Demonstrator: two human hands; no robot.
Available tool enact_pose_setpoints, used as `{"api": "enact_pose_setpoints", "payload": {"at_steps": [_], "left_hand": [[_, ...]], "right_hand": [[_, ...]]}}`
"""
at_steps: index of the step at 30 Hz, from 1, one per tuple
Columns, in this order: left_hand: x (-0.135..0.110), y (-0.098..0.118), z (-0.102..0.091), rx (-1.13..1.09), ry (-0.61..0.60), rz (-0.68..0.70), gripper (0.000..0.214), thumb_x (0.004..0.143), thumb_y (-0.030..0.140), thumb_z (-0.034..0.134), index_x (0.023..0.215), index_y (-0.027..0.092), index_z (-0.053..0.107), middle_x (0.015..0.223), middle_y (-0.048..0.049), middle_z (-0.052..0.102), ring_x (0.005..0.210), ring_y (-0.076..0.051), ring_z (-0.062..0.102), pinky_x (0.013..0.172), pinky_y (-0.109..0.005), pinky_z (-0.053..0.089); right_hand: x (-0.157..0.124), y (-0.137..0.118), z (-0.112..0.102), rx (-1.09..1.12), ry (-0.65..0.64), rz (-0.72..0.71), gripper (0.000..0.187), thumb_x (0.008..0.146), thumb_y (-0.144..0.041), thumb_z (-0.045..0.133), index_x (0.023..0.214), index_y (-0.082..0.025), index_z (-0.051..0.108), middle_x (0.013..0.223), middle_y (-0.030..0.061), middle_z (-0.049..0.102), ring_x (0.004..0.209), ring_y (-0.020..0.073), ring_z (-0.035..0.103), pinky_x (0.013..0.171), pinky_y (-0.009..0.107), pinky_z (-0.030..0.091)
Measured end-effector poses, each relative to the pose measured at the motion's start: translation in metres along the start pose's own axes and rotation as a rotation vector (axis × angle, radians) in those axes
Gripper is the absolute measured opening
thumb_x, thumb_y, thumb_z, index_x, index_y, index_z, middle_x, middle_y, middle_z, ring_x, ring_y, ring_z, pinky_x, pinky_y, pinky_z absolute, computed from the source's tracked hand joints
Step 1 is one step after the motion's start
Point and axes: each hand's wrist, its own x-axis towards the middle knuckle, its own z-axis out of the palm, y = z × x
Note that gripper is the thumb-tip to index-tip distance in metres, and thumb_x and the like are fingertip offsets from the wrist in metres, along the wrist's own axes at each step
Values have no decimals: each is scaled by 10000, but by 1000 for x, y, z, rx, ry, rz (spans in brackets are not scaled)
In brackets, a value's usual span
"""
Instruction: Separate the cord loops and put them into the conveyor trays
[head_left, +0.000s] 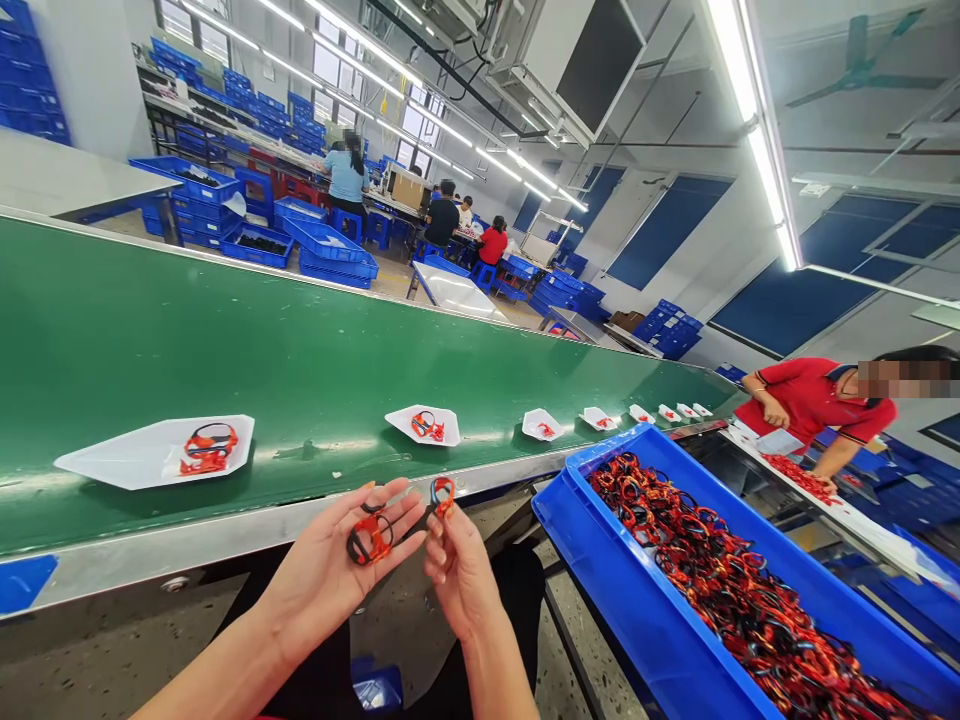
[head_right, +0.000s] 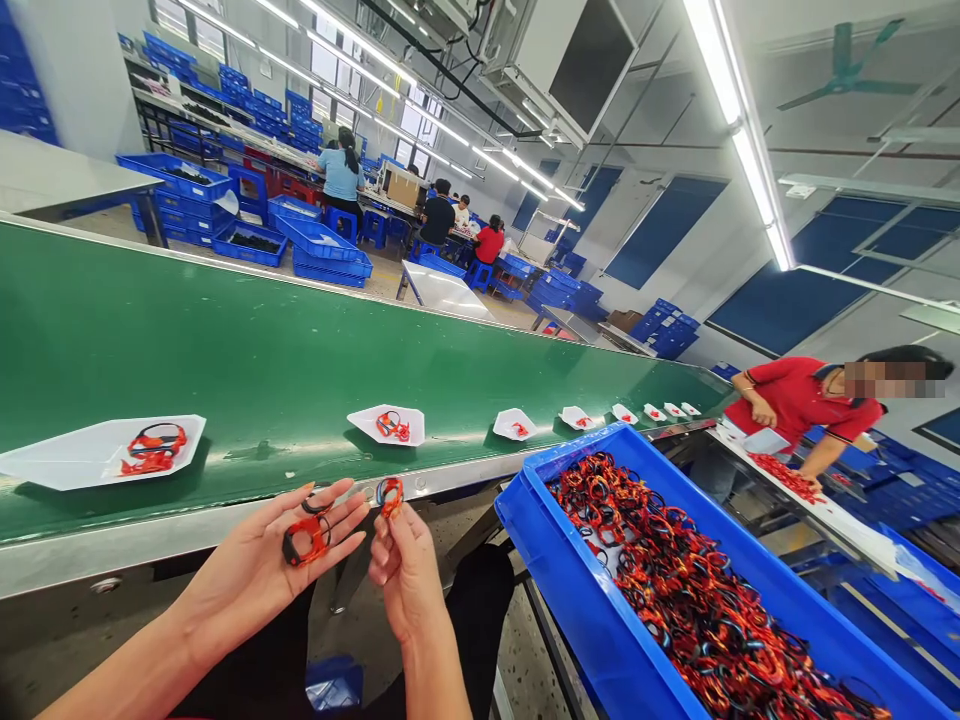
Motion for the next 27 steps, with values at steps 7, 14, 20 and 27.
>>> {"api": "enact_pose_setpoints", "payload": {"at_steps": [7,14,20,27], "left_hand": [[1,5,-1,0,18,5,424,829,227,534,1222,69,507,1187,-210,603,1118,-291,560,929,-462,489],[2,9,-3,-28,23,17,423,832,236,524,1226,82,511,1176,-201,608,1128,-285,554,932,-471,483],[7,4,-4,-57,-9,15,422,826,267,534,1200,71,532,1163,-204,610,1123,-283,556,934,-437,477],[8,-1,-7,-40,-61,37,341,836,286,518,1113,99,588,1090,-158,633,1025,-234,600,883,-351,495]], "right_hand": [[76,-62,-31,-236,433,-327,319,623,-413,732,717,-171,545,636,-53,498,421,21,366,354,136,265],[104,-94,-44,-298,514,-413,470,655,-337,681,1082,-221,521,995,26,584,722,111,609,564,208,491],[18,-40,9,-658,112,-380,245,825,-335,546,1025,-205,604,713,-12,590,542,88,505,469,198,399],[-24,-1,37,-1002,-162,-368,90,791,-249,612,848,-190,652,636,-34,537,531,73,417,511,214,325]]}}
